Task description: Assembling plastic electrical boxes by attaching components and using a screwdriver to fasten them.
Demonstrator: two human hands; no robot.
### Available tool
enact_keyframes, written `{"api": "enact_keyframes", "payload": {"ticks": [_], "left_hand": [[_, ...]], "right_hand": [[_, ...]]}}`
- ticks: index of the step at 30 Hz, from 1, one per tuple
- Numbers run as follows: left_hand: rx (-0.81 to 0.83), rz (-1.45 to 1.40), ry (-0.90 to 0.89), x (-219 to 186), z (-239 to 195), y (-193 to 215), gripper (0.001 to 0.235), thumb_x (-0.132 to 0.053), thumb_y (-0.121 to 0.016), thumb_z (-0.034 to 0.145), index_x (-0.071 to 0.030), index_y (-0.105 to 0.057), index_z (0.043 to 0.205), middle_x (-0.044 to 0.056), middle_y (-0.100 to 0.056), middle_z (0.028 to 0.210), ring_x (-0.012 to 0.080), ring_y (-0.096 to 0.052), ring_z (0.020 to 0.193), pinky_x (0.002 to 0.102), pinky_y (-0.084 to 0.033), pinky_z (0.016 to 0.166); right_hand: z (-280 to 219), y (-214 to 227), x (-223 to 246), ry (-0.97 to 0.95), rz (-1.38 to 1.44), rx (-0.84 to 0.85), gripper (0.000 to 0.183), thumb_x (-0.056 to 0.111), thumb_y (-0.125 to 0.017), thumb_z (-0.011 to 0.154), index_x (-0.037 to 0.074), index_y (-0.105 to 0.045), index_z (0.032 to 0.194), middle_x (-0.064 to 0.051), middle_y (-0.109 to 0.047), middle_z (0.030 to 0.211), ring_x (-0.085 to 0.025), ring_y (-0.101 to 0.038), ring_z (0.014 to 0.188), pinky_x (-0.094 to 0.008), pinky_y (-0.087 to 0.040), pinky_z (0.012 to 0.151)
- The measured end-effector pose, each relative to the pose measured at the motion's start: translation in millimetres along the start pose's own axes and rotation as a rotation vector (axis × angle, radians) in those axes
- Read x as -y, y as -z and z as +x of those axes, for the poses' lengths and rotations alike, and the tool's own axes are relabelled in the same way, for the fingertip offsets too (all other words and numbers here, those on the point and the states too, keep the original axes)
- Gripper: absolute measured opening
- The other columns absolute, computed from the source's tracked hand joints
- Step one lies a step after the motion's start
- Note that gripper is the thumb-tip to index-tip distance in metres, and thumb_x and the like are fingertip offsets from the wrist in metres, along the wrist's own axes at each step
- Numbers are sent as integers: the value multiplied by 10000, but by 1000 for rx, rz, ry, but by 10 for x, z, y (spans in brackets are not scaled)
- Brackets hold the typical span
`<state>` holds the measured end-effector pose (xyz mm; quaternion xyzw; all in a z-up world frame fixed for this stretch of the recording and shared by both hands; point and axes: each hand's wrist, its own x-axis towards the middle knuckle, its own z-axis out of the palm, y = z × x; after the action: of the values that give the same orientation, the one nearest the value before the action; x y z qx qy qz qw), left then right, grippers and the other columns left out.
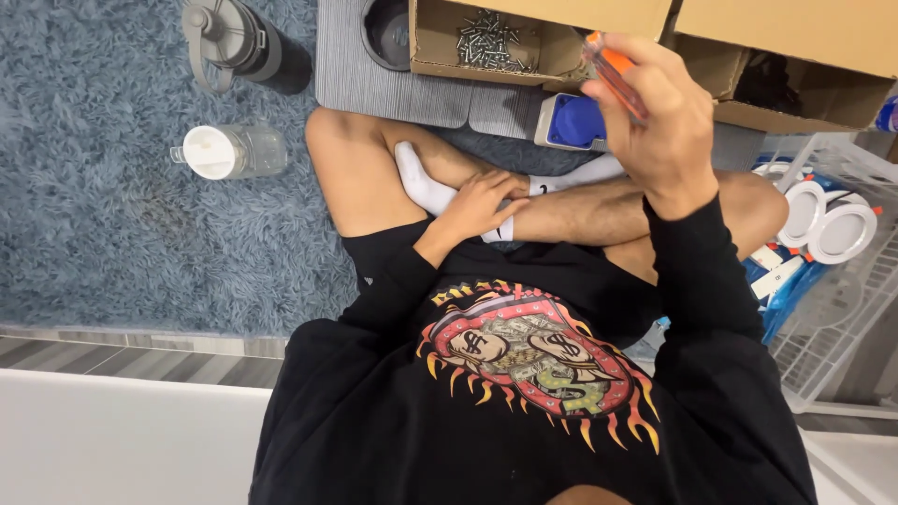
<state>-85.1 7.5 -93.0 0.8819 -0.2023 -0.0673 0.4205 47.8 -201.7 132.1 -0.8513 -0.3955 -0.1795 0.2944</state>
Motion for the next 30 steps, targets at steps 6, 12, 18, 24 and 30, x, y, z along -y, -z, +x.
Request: {"api": "enact_keyframes", "payload": {"ticks": [6, 12, 18, 24, 30], "left_hand": [[-26, -11, 2, 8, -11, 18, 308, -413, -610, 1099, -124, -703, 1151, 84, -733, 1132, 341, -693, 1081, 474, -538, 942], [-135, -252, -80, -362, 51, 466, 168, -219, -686, 1092, -67, -716, 1158, 73, -687, 1058, 223, -727, 915, 356, -577, 899], [-430, -363, -169, -982, 162, 1274, 141, -52, -765, 1047, -19, -745, 1183, 119, -726, 1109, 174, -720, 910, 275, -611, 841], [-717, -186, -153, -1164, 361, 1790, 275, -85, -723, 1109, -66, -668, 1377, 134, -689, 1248, 183, -756, 955, 274, -647, 862], [-724, -139, -224, -1143, 522, 1707, 320, -87, -746, 1111, -95, -661, 1420, 121, -697, 1253, 154, -763, 924, 244, -668, 784]], "right_hand": [[11, -39, -27, 44, 3, -29, 294, 92, -793, 1229, -70, -569, 1130, -259, -761, 1398, -367, -776, 1061, -413, -622, 761], [-134, 79, 48, 106, 342, -308, 340, -41, -798, 1111, -65, -553, 1346, -396, -685, 1310, -509, -719, 1215, -555, -636, 1040], [-308, 238, 319, 40, 362, -549, 359, 37, -666, 1124, 53, -338, 1270, -446, -635, 1149, -533, -708, 978, -569, -636, 800], [-480, 306, 404, -68, 393, -640, 366, 147, -669, 1125, 76, -331, 1246, -443, -649, 1068, -508, -712, 919, -511, -612, 756], [-600, 396, 420, -93, 414, -686, 428, 260, -687, 1097, 60, -326, 1210, -447, -661, 1022, -479, -714, 747, -441, -578, 655]]}}
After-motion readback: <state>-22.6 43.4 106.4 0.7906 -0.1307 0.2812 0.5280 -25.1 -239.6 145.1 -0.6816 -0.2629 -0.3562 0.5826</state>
